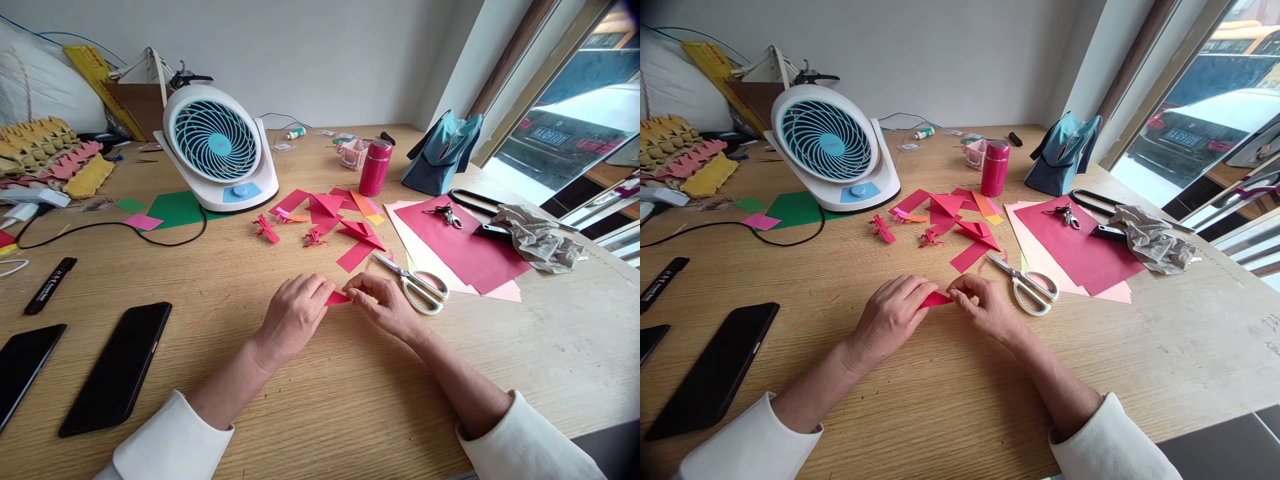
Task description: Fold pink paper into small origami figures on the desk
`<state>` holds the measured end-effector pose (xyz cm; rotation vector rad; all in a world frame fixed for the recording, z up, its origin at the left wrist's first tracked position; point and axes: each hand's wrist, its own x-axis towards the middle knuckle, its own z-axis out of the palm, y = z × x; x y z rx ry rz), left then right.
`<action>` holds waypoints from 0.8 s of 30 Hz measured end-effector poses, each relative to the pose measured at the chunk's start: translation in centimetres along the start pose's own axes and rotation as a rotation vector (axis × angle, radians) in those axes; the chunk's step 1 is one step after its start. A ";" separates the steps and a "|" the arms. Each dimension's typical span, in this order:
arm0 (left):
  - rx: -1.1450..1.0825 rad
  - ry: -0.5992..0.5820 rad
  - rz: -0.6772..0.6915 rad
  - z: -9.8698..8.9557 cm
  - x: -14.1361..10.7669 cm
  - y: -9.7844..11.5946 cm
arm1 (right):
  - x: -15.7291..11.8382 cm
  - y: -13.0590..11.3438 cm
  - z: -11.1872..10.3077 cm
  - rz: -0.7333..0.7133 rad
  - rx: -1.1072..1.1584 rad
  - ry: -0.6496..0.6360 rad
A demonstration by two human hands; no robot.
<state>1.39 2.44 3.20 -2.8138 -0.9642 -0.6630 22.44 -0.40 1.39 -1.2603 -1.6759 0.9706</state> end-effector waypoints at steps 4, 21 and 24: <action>0.090 0.041 0.065 0.0 0.1 0.4 | 0.0 -0.2 0.1 0.039 -0.064 -0.033; 0.146 0.011 0.129 0.2 0.2 0.9 | 0.0 -0.5 0.6 -0.051 -0.255 -0.082; 0.122 0.010 0.112 0.3 0.1 0.9 | 0.0 -0.5 0.4 -0.072 -0.260 -0.078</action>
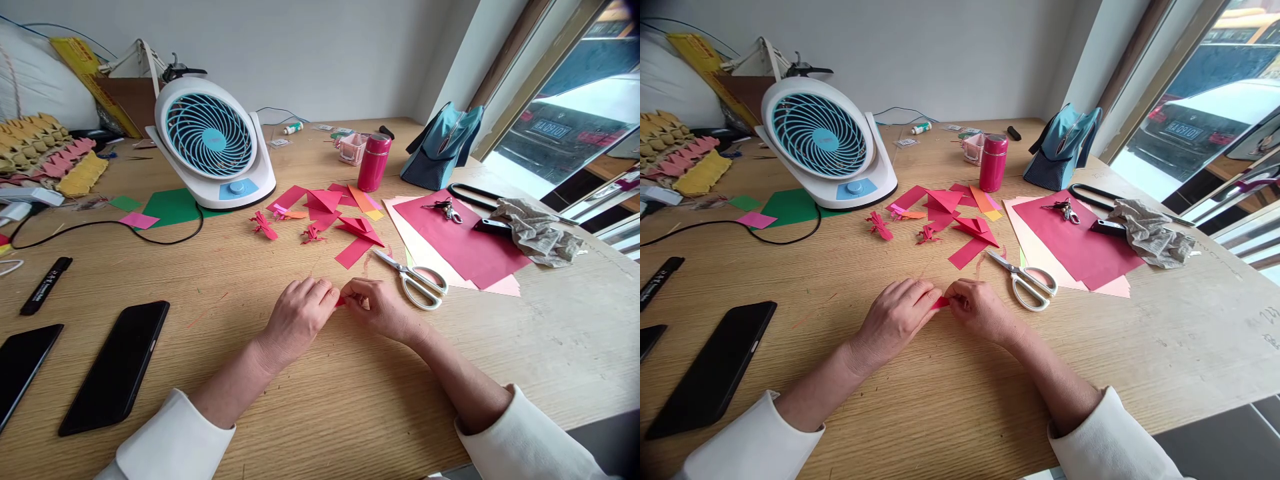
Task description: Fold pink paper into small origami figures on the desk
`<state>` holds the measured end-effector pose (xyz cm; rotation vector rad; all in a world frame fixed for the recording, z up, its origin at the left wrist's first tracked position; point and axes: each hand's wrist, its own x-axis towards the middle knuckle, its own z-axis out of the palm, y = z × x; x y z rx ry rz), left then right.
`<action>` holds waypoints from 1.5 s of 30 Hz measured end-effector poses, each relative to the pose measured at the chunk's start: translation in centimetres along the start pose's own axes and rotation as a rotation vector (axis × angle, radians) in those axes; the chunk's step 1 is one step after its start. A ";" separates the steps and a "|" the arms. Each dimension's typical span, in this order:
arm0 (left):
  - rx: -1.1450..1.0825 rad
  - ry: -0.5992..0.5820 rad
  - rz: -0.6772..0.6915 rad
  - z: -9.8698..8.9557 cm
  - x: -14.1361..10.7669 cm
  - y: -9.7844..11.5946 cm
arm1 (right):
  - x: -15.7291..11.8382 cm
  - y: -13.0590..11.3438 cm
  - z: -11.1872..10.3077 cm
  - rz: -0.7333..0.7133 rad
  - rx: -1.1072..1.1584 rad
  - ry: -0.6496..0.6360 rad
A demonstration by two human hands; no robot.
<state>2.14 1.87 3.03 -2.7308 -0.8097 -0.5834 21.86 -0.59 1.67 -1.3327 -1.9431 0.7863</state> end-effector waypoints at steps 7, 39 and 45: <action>-0.205 0.025 -0.175 0.3 -0.3 -0.5 | 0.0 0.2 -0.4 -0.024 0.043 0.063; 0.060 0.090 -0.075 -0.5 -0.4 -0.3 | 0.0 0.1 -0.1 -0.106 0.021 0.097; 0.067 0.035 -0.056 -0.3 -0.4 0.2 | -0.2 0.6 0.5 -0.158 -0.162 0.072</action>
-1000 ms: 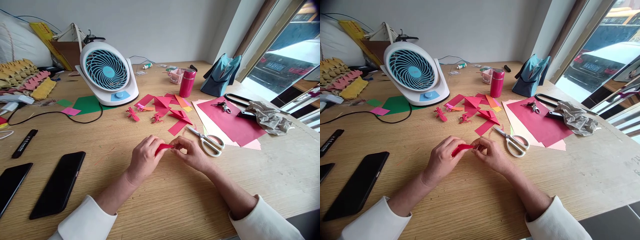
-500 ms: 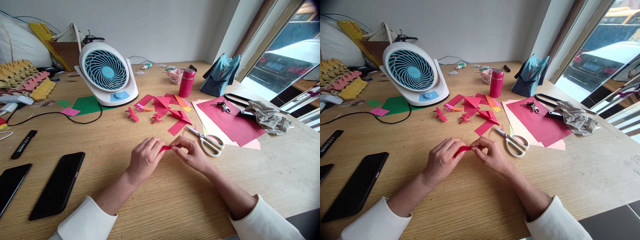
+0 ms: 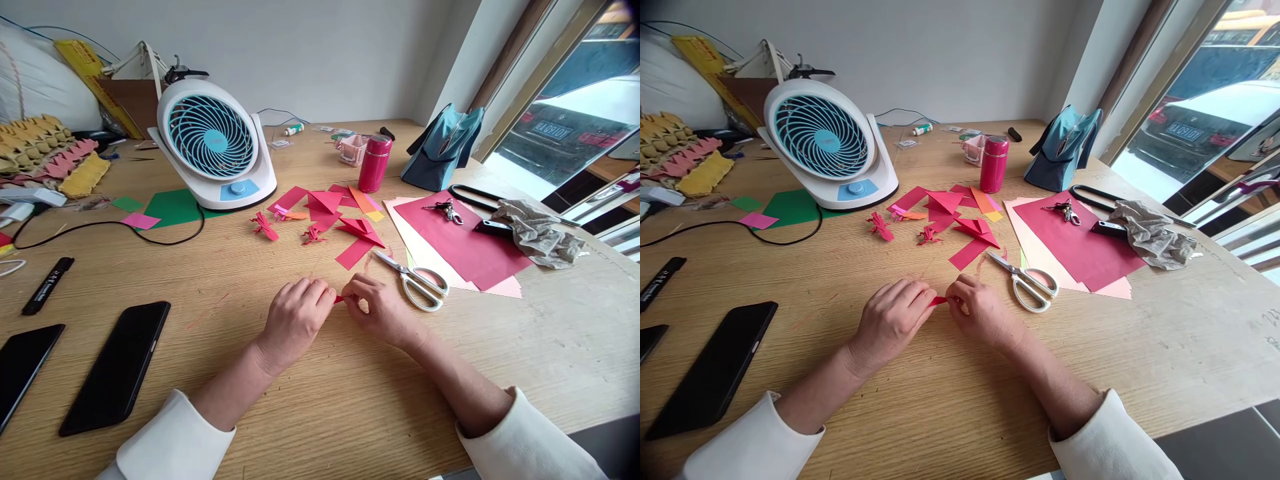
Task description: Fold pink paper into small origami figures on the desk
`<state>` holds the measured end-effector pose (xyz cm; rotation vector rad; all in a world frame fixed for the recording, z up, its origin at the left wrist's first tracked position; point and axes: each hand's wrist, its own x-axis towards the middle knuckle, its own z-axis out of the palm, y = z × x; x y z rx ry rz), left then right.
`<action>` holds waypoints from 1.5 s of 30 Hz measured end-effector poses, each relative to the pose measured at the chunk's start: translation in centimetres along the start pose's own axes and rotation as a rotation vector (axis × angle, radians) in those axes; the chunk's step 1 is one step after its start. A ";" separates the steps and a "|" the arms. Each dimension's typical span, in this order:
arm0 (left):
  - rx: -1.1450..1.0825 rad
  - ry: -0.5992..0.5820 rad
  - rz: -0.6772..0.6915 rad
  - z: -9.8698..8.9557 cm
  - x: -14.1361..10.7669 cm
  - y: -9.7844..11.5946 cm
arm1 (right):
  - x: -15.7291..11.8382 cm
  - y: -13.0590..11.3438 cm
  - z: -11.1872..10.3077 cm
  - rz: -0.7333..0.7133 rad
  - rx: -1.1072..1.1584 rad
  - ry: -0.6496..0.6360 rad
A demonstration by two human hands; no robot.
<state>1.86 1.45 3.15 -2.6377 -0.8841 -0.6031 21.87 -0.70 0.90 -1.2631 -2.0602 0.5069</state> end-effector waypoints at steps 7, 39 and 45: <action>-0.176 0.021 -0.145 0.3 0.0 -0.2 | 0.1 0.2 0.1 0.033 0.061 0.039; -0.917 -0.066 -0.564 0.7 0.3 0.8 | 0.1 -1.5 -0.6 0.043 0.296 0.266; -1.049 -0.073 -0.626 1.1 0.3 1.1 | 0.1 -1.3 0.1 0.086 0.414 0.183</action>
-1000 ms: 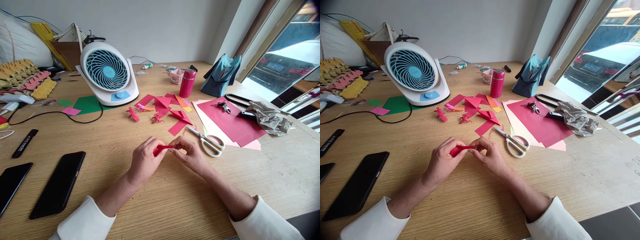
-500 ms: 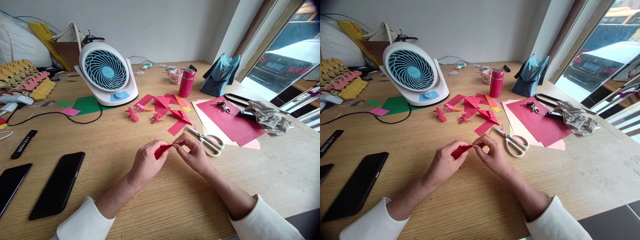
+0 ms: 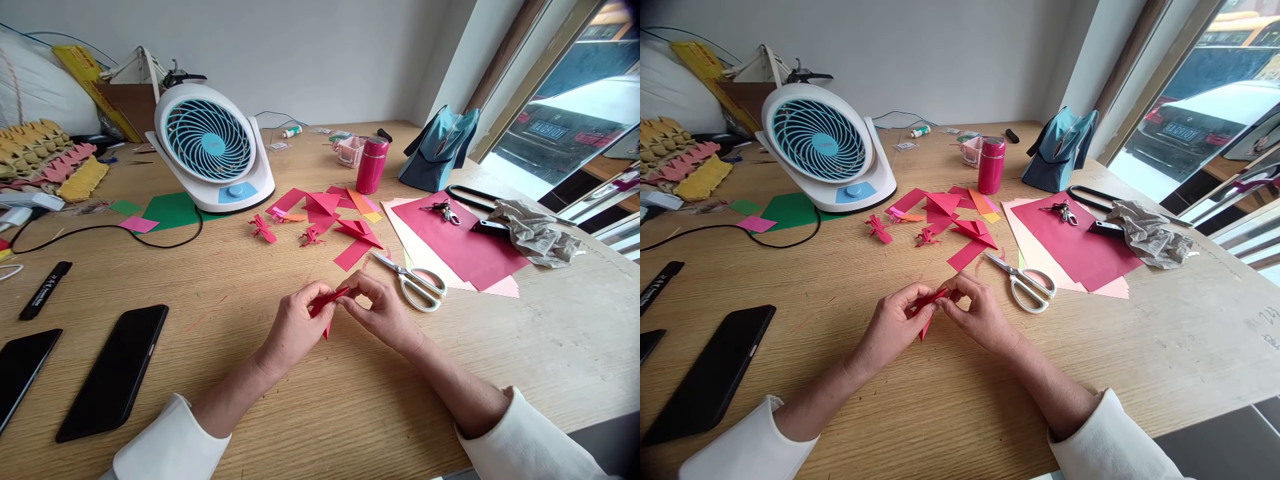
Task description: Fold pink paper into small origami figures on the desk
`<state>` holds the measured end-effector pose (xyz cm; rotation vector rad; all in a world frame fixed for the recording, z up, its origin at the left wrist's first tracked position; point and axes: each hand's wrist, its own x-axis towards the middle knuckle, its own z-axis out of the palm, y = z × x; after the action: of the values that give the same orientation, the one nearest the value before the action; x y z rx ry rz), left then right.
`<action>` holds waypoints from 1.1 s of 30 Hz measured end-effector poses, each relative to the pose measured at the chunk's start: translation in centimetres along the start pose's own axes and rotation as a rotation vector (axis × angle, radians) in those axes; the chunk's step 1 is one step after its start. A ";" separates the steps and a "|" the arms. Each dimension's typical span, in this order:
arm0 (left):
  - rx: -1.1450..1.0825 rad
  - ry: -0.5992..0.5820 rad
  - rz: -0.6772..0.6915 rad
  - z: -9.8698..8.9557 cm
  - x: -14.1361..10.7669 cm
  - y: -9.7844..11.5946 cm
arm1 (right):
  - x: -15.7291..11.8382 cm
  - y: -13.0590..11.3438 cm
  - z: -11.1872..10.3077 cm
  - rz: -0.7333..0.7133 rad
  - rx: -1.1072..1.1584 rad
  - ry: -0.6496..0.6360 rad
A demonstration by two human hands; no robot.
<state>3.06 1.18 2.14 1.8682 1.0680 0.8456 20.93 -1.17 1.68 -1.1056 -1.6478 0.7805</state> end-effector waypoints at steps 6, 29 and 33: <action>-0.075 -0.032 -0.052 0.2 -0.1 -0.2 | -0.2 0.0 0.3 -0.022 -0.042 0.028; -0.821 -0.018 -0.270 -0.1 0.6 0.1 | -0.5 -0.5 0.5 0.004 0.085 -0.037; -0.844 -0.004 -0.269 0.1 0.7 0.4 | -0.5 -0.5 0.4 0.043 0.116 -0.022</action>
<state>3.58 1.65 2.56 0.9963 0.7557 0.9345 20.41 -1.83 1.81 -1.0572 -1.5809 0.9081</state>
